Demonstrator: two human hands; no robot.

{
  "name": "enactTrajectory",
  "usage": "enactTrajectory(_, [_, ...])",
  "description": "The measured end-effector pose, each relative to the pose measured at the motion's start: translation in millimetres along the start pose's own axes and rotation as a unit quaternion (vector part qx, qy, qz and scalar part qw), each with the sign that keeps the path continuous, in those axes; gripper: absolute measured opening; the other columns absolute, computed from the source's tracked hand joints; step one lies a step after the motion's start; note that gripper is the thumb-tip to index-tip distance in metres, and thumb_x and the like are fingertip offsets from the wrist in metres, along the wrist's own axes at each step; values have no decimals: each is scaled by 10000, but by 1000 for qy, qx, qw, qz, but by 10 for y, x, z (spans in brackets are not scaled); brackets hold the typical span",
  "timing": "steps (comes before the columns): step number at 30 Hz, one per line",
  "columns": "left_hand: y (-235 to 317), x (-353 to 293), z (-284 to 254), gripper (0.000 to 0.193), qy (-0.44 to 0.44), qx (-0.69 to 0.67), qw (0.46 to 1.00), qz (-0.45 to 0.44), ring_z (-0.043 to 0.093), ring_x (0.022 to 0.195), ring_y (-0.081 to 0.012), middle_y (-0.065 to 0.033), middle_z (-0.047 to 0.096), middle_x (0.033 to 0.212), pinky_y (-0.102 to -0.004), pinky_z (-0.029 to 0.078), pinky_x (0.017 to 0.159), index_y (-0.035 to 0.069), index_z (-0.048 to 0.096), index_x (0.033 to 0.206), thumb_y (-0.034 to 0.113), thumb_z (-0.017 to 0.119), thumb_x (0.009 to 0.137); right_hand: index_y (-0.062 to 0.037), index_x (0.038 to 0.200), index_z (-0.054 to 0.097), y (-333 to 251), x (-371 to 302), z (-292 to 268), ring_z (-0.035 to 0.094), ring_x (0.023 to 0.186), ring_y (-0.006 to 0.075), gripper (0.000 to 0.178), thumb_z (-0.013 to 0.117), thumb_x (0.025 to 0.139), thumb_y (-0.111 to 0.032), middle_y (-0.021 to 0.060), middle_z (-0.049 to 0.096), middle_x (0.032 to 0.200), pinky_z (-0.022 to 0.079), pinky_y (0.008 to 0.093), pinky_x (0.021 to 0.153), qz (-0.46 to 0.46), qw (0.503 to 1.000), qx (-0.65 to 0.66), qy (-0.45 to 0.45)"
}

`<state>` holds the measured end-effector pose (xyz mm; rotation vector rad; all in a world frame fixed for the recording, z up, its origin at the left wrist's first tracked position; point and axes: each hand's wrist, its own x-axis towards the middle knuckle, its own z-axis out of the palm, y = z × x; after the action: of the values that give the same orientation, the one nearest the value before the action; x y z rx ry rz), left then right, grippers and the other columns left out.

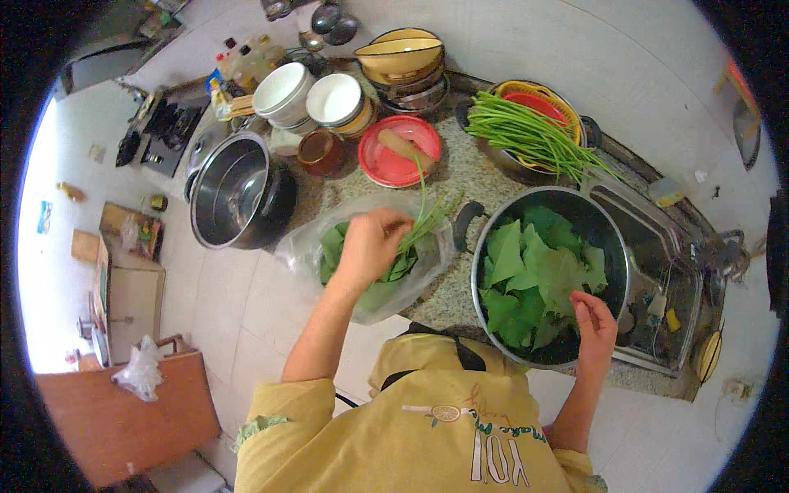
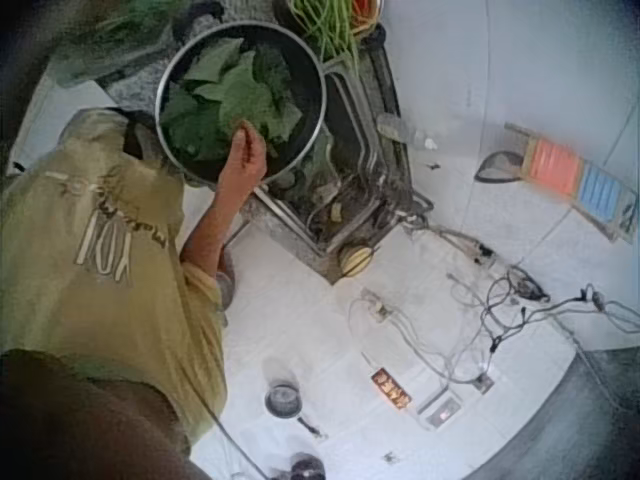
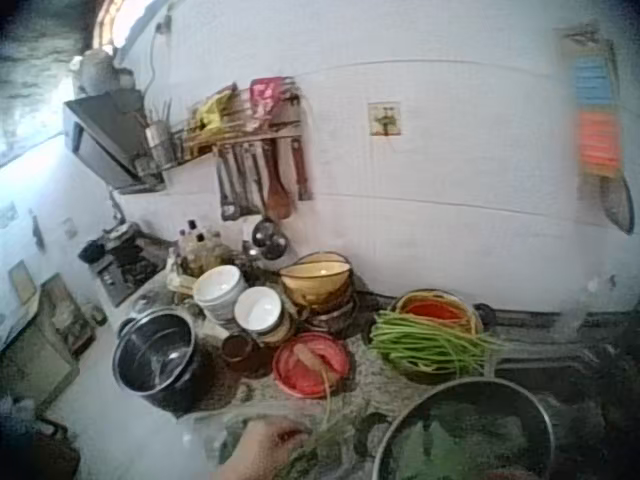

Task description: The person stands at a kitchen counter and prepares green leafy vegetables by hand. They pick up stems, remove the leaves, and place the leaves into a metal bowl while discarding the stems into the sink. The process is repeated for multiple stems throughout the clip.

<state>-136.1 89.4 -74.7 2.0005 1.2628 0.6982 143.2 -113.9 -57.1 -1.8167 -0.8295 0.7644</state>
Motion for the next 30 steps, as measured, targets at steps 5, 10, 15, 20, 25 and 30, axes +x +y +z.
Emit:
enactTrajectory(5, [-498, -429, 64, 176, -18, 204, 977, -64, 548, 813, -307, -133, 574, 801, -387, 443, 710, 54, 642, 831, 86, 625, 659, -23, 937, 611, -83, 110, 179, 543, 853, 118, 155, 549, 806, -78, 39, 599, 907, 410, 225, 771, -19, 998, 4, -52])
enactTrajectory(10, [-661, -556, 141, 188, -18, 214, 973, -89, 539, 836, -306, -135, 565, 818, -387, 445, 709, 62, 639, 834, 79, 628, 647, -20, 924, 611, -244, 153, 424, 553, 850, 132, 144, 558, 799, -66, 48, 599, 900, 419, 236, 770, -57, 996, -2, -74])
enactTrajectory(15, [-470, -583, 93, 139, 113, 150, 979, -80, 551, 786, -301, -134, 561, 783, -360, 449, 663, 29, 600, 823, 28, 593, 685, -23, 903, 618, -240, 125, 540, 568, 828, 154, 132, 567, 790, -69, 64, 608, 888, 431, 254, 759, -111, 989, -27, -94])
enactTrajectory(20, [-61, -590, -60, 66, 168, -109, 979, -45, 521, 656, -177, -87, 548, 729, -278, 416, 610, -2, 538, 839, 19, 539, 776, -22, 845, 634, -264, 59, 764, 580, 790, 166, 101, 575, 777, -68, 77, 623, 825, 440, 260, 727, -131, 982, -1, -137])
enactTrajectory(25, [298, -619, -211, 65, 65, -324, 941, -73, 473, 678, -57, 2, 534, 734, -203, 379, 591, -2, 534, 869, 39, 521, 821, -4, 961, 616, -465, 44, 1026, 580, 788, 150, 189, 545, 824, -113, 81, 625, 855, 445, 252, 705, -106, 954, 71, -273])
enactTrajectory(30, [554, -668, -183, 94, -30, -406, 911, -69, 474, 698, -42, 19, 538, 755, -183, 381, 602, -8, 548, 901, 45, 521, 828, 5, 1140, 495, -666, 76, 1151, 555, 835, 131, 328, 474, 887, -203, 64, 597, 926, 437, 258, 739, -10, 915, 285, -284])
